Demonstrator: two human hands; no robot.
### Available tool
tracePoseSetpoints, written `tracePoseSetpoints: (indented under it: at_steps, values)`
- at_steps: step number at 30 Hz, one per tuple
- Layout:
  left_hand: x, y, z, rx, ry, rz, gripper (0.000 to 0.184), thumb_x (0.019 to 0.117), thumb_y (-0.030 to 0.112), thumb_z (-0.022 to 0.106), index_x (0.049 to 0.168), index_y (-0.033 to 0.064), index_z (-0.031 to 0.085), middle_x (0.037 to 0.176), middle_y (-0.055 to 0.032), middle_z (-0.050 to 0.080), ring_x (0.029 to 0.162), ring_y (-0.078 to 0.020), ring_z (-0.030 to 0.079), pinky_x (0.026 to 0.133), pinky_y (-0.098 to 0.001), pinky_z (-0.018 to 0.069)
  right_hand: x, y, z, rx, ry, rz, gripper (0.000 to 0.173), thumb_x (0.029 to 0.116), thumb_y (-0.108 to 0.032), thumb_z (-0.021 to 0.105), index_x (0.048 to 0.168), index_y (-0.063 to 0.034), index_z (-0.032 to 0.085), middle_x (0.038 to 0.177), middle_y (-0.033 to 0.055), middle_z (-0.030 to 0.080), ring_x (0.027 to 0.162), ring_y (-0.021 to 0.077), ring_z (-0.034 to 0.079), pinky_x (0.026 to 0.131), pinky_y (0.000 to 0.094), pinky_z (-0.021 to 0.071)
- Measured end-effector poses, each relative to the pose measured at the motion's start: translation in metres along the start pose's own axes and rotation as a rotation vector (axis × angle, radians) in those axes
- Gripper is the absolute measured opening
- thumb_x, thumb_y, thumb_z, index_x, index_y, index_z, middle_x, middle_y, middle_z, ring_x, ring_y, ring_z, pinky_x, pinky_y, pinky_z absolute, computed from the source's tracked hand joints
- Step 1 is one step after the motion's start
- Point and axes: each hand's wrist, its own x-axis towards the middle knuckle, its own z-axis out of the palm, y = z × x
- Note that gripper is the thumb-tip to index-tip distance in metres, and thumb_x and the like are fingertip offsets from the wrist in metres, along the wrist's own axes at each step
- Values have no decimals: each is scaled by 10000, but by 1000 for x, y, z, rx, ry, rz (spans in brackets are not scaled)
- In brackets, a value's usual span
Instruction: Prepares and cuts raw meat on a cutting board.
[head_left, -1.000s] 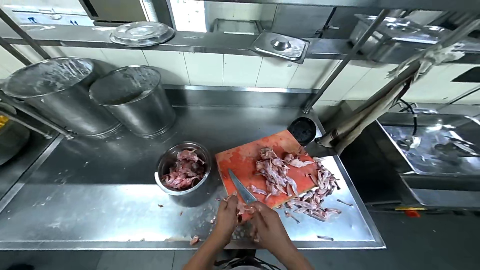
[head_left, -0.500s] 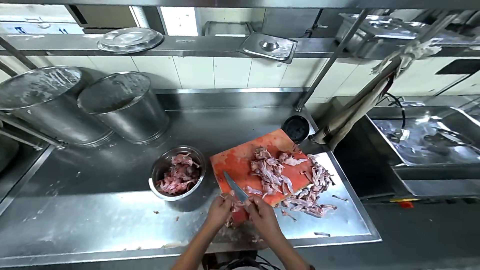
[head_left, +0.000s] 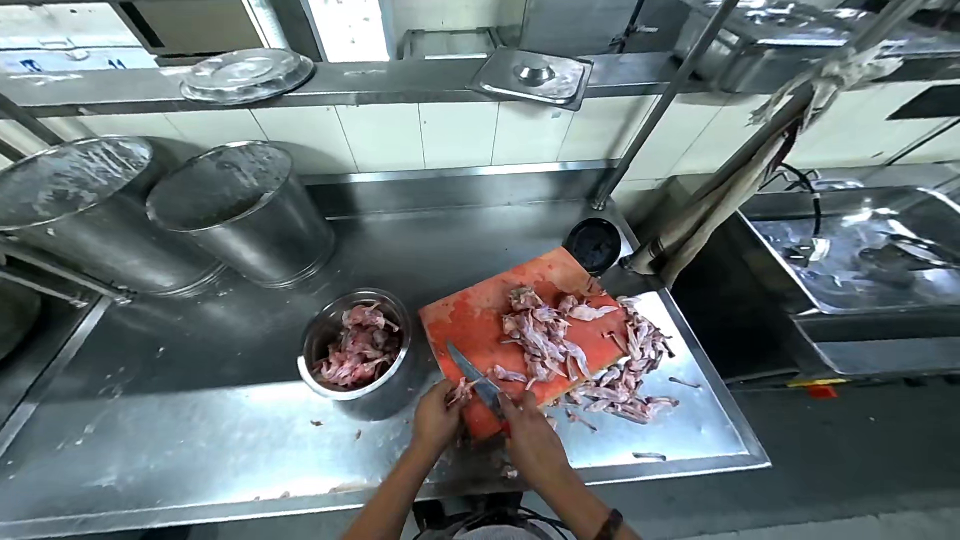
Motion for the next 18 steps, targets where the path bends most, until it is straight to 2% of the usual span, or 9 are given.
tracePoseSetpoints:
  at_steps: [1,4,6,7,9,11,13,15,18]
  values:
    - [-1,3,0,54,25,34,323,999,326,630,1205,94,719,1201,-101,719,1142,-230,684,1043,-454,533,-3,3,3,7,28,8,722,909,-103,665,1576,-236,424,1540,264,398,1096,444,664,866,553,600]
    - [1,11,-1,188,61,63,314,981,357,641,1212,173,750,1313,-75,674,1181,-216,668,1037,-435,547,-19,18,-2,78,164,91,466,985,-209,582,1446,-140,578,1359,229,585,1014,367,712,852,489,609]
    - [3,18,-2,260,44,43,327,991,395,613,1220,209,754,1327,-58,666,1198,-214,658,1035,-434,546,-32,19,-21,176,148,176,375,1045,-224,508,1361,-32,568,1333,224,607,1020,350,719,879,473,599]
    - [4,21,-1,292,36,39,343,1001,424,593,1224,217,753,1314,-52,669,1210,-216,648,1043,-432,538,-38,17,-29,217,133,187,364,1071,-240,471,1348,-18,547,1319,217,612,1020,341,721,883,466,598]
    - [9,25,0,332,48,44,368,1004,459,586,1227,216,750,1299,-48,678,1241,-222,629,1072,-428,517,-44,14,-31,265,99,122,358,1081,-278,445,1317,-31,550,1237,204,646,1001,335,719,868,476,596]
    - [11,24,1,336,111,68,391,960,435,653,1246,182,736,1306,-72,675,1272,-256,605,1103,-439,487,-42,11,-20,259,20,53,381,1079,-304,441,1345,-54,549,1204,196,664,1012,344,714,877,494,589]
    - [11,19,-2,335,210,121,475,910,421,717,1295,142,694,1352,-123,646,1295,-309,587,1108,-461,478,-37,9,-9,240,-45,58,404,1081,-301,438,1388,-55,531,1202,200,675,1050,355,709,909,511,577]
    - [10,14,-4,354,289,239,435,919,397,699,1261,128,706,1302,-137,665,1253,-323,607,1077,-459,499,-32,12,-1,230,-75,86,392,1082,-299,431,1376,-58,528,1169,192,688,1067,354,706,916,518,571]
    - [9,25,-14,425,49,285,357,1028,323,550,1334,192,677,1300,-96,660,1254,-256,615,1090,-417,503,-30,18,3,275,-45,83,383,1075,-301,426,1355,-63,537,1130,174,698,1031,332,715,893,502,578]
